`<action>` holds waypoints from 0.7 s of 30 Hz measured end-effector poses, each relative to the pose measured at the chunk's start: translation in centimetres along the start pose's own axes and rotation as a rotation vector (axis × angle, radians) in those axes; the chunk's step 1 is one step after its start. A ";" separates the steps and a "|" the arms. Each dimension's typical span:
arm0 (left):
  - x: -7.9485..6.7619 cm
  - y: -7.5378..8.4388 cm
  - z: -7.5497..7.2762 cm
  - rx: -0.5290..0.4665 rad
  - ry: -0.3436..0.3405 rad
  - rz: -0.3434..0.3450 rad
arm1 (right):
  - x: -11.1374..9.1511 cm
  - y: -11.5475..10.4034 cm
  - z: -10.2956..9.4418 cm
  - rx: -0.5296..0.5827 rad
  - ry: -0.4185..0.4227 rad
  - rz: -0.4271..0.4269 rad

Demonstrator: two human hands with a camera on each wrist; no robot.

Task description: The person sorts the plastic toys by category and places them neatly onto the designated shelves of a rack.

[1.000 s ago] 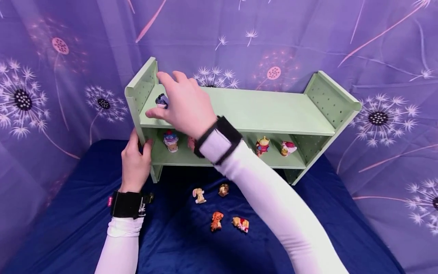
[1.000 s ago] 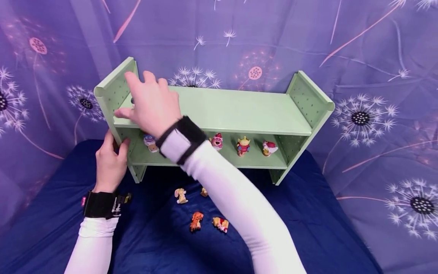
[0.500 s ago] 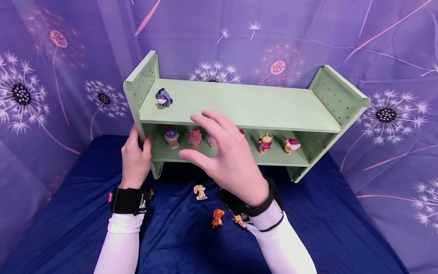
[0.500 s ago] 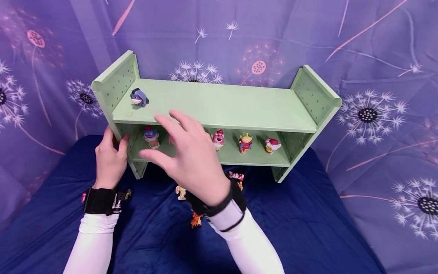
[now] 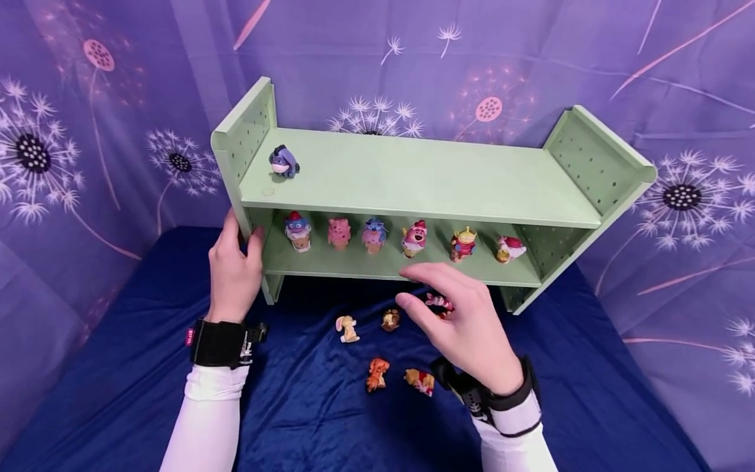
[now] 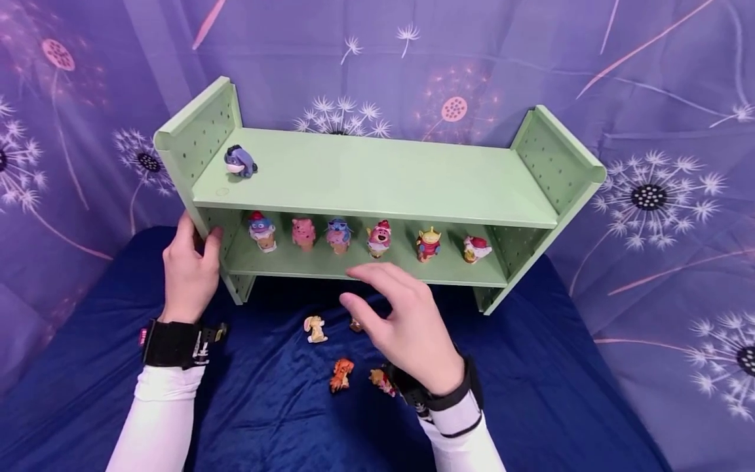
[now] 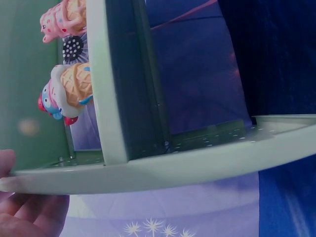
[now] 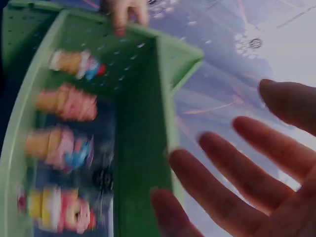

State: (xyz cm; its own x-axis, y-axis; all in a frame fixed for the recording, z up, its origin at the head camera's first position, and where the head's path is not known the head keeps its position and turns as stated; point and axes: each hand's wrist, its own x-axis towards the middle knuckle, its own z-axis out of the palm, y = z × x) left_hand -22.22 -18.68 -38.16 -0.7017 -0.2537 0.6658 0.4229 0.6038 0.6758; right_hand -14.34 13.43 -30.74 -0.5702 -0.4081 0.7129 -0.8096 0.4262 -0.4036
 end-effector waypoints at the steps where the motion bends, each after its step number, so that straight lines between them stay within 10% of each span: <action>1: 0.0 0.1 0.0 -0.002 -0.002 0.000 | -0.2 0.3 -0.1 -0.007 -0.006 0.003; 21: -0.1 -0.1 0.2 0.015 0.006 0.006 | -2.0 3.8 -2.9 -0.035 -0.223 0.164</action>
State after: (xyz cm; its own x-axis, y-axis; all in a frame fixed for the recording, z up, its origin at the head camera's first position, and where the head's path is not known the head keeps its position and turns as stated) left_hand -22.32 -18.53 -38.36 -0.6958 -0.2548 0.6715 0.4181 0.6166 0.6671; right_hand -15.88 18.18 -32.01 -0.7131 -0.4972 0.4943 -0.7008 0.5276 -0.4801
